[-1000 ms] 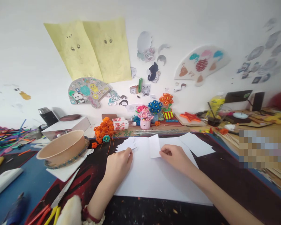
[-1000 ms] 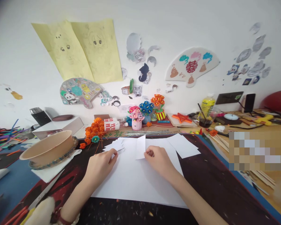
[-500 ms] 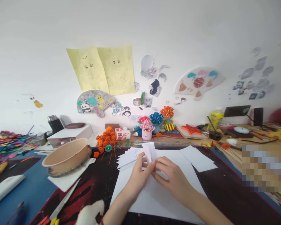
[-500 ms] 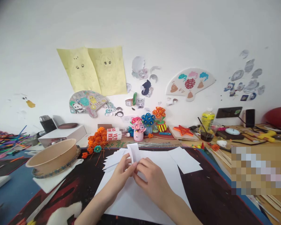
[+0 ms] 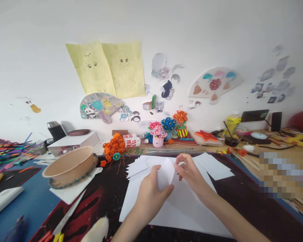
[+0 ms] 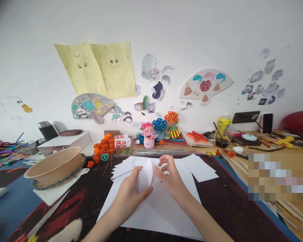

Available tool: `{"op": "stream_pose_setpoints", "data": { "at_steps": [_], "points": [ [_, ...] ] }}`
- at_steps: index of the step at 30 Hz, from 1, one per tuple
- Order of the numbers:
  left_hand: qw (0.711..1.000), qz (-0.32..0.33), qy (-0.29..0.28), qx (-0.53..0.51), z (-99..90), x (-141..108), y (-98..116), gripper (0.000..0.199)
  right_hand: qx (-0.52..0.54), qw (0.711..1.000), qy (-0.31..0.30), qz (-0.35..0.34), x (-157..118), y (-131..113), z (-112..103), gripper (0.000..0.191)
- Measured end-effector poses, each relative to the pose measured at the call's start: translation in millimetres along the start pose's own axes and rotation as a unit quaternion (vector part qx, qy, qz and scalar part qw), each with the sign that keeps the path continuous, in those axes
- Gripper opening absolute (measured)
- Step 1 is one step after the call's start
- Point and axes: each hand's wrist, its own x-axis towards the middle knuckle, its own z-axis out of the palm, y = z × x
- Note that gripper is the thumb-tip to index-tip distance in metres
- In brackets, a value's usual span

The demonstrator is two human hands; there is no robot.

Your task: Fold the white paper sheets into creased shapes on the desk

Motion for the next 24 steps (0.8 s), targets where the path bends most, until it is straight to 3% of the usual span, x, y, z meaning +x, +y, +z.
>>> {"op": "stream_pose_setpoints", "data": {
  "at_steps": [3, 5, 9, 12, 17, 21, 24],
  "points": [
    [1.000, -0.010, -0.021, 0.001, 0.4, -3, 0, 0.050, -0.006, 0.995, -0.090, 0.044, 0, -6, -3, 0.037],
    [0.999, 0.004, -0.041, 0.002, -1.0, -3, 1, 0.046, -0.041, 0.990, -0.132, 0.035, -2, -10, -4, 0.038],
    [0.999, 0.043, -0.028, -0.008, -7.0, 0, 4, 0.019, -0.086, 0.984, -0.154, 0.015, -5, -12, -6, 0.037],
    [0.997, 0.071, -0.009, 0.000, -11.6, 3, 6, 0.026, -0.117, 0.979, -0.166, -0.012, -5, -14, -8, 0.031],
    [0.997, 0.068, 0.016, 0.021, -14.5, 3, 8, 0.018, -0.128, 0.977, -0.166, -0.046, -5, -19, -9, 0.023],
    [0.999, 0.040, -0.009, 0.012, -11.1, 4, 4, 0.016, -0.117, 0.971, -0.207, 0.021, -2, -14, -15, 0.020],
    [0.997, 0.045, -0.025, 0.062, -6.5, 9, -6, 0.014, -0.211, 0.941, -0.250, 0.087, 1, -6, -21, 0.022]
  ]
}}
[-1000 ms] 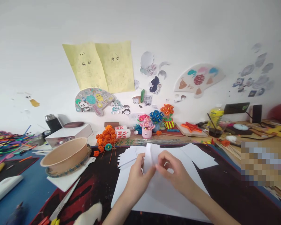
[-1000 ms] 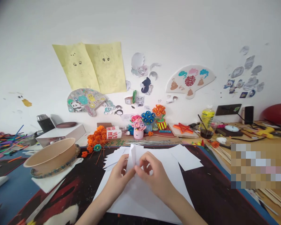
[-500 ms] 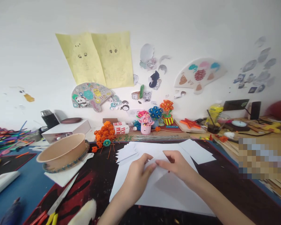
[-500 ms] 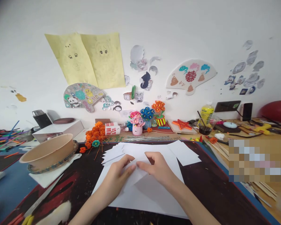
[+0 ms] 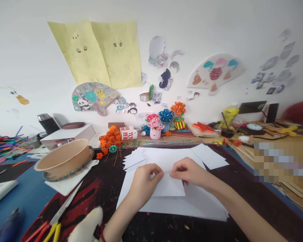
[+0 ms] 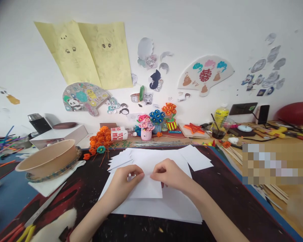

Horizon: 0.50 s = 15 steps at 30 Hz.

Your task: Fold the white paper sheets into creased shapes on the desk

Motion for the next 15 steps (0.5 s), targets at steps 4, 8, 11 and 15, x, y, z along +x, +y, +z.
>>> {"op": "stream_pose_setpoints", "data": {
  "at_steps": [4, 8, 11, 15],
  "points": [
    [0.995, 0.003, 0.023, 0.101, 5.4, 3, -10, 0.008, -0.110, 0.993, -0.003, 0.028, 0, 6, -3, 0.024],
    [0.983, 0.003, 0.022, 0.181, 4.5, 2, -2, 0.013, -0.171, 0.985, 0.023, 0.033, -1, 6, -8, 0.014],
    [0.979, -0.032, -0.006, 0.200, 4.7, 4, 11, 0.012, -0.222, 0.973, 0.043, 0.037, -5, 5, -13, 0.012],
    [0.979, -0.098, -0.096, 0.150, 10.4, 15, 21, 0.026, -0.270, 0.962, 0.044, 0.027, -13, 0, -16, 0.010]
  ]
}}
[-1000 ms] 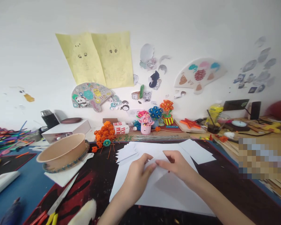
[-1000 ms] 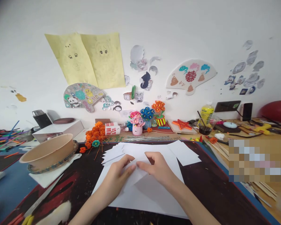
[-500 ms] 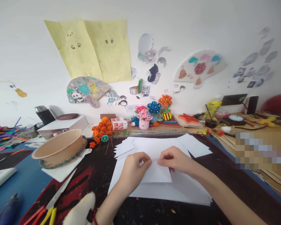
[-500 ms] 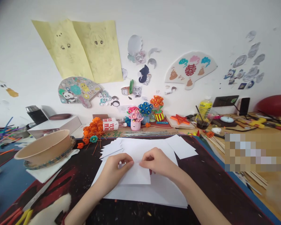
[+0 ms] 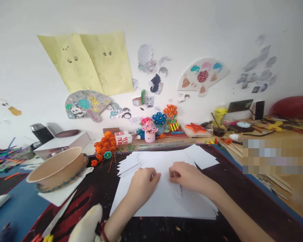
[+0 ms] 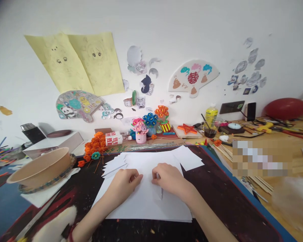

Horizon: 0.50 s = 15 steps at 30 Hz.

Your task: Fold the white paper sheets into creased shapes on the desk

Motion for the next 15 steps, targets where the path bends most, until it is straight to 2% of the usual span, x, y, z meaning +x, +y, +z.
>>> {"op": "stream_pose_setpoints", "data": {
  "at_steps": [3, 6, 11, 15],
  "points": [
    [0.994, -0.007, -0.100, -0.044, 0.4, 13, 3, 0.030, -0.029, 1.000, -0.001, -0.011, -2, -1, 0, 0.005],
    [0.983, -0.015, -0.167, -0.079, -1.5, 26, 2, 0.028, -0.047, 0.999, -0.002, -0.026, 0, 0, 4, 0.005],
    [0.965, -0.038, -0.236, -0.108, -2.8, 45, -1, 0.023, -0.055, 0.997, -0.003, -0.045, 6, 3, 7, 0.006],
    [0.957, -0.051, -0.261, -0.117, -0.8, 55, 1, 0.020, -0.055, 0.998, -0.003, -0.040, 8, 3, 7, 0.005]
  ]
}}
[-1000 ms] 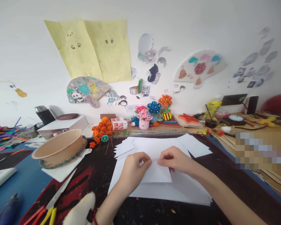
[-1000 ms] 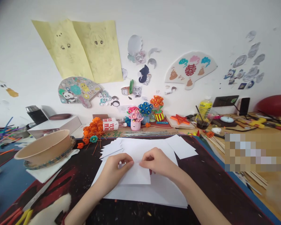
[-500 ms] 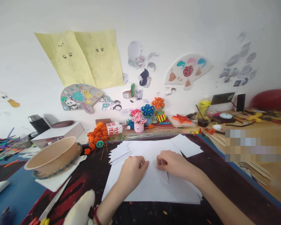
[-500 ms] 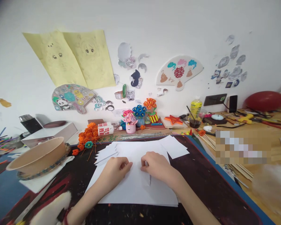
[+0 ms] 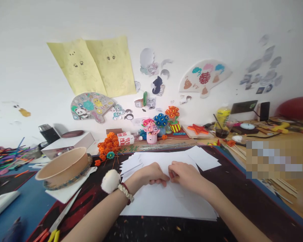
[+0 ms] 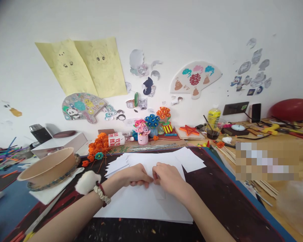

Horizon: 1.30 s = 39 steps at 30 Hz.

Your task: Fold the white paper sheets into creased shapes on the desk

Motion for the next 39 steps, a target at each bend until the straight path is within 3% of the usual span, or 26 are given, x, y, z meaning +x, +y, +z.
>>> {"op": "stream_pose_setpoints", "data": {
  "at_steps": [13, 25, 33, 37, 39],
  "points": [
    [0.999, -0.020, -0.036, 0.002, -10.0, 2, 2, 0.018, 0.010, 1.000, -0.011, 0.024, 2, 1, 0, 0.010],
    [0.998, -0.056, -0.032, -0.019, -25.4, -10, -20, 0.022, 0.034, 0.999, -0.012, 0.027, 4, 3, 2, 0.011],
    [0.999, -0.044, 0.031, 0.005, -33.4, -28, -36, 0.023, 0.060, 0.998, 0.003, 0.031, 4, 5, 6, 0.014],
    [0.993, 0.016, 0.112, 0.031, -17.6, -43, -31, 0.031, 0.111, 0.993, 0.010, 0.038, 7, 7, 3, 0.013],
    [0.990, 0.049, 0.122, 0.041, -3.0, -48, -27, 0.035, 0.152, 0.987, 0.009, 0.044, 8, 8, 0, 0.007]
  ]
}}
